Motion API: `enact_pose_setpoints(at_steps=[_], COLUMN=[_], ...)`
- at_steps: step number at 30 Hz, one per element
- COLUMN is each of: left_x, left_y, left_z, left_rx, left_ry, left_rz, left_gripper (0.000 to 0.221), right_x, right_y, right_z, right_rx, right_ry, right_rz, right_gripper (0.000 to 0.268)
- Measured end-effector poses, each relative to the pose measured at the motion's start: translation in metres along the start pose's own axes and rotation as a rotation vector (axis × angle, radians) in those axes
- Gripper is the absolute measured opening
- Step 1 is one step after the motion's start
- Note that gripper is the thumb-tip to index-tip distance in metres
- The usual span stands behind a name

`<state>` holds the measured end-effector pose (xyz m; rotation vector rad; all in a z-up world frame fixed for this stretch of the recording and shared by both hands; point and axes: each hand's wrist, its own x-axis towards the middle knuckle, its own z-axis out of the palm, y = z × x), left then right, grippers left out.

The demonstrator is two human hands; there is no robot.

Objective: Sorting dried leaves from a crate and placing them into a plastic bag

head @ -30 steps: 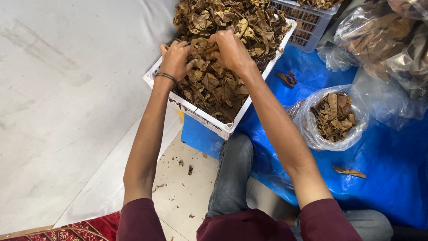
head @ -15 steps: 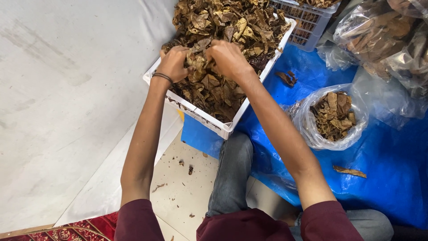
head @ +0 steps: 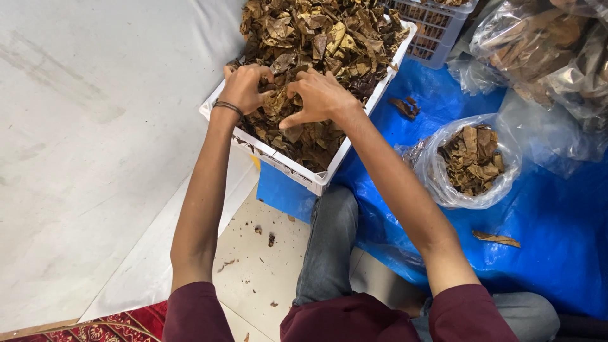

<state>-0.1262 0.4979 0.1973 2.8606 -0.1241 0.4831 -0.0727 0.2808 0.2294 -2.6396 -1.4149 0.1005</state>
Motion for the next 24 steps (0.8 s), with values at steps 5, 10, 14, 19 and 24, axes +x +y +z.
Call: enact_pose_setpoints(at_steps=[5,10,14,19,24], left_x=[0.001,0.006,0.006,0.003,0.005], left_y=[-0.005,-0.015,-0.007,-0.004,0.005], left_z=[0.006,0.022,0.014,0.014,0.006], left_rx=[0.028,0.125,0.063,0.007,0.044], left_ry=[-0.027,-0.081,-0.038,0.034,0.030], left_rz=[-0.019,-0.033,-0.050,0.025,0.042], left_gripper=[0.030,0.045,0.081,0.063,0.031], right_x=[0.002,0.010,0.014,0.018,0.020], right_y=[0.000,0.009,0.015,0.014,0.020], right_z=[0.006,0.019,0.022,0.026,0.022], right_rx=[-0.063,-0.129,-0.105,0.029,0.197], right_ry=[-0.018,0.099,0.225,0.239,0.262], right_rz=[-0.001,-0.027,-0.099,-0.078,-0.061], right_gripper=[0.080,0.048,0.041,0.034,0.042])
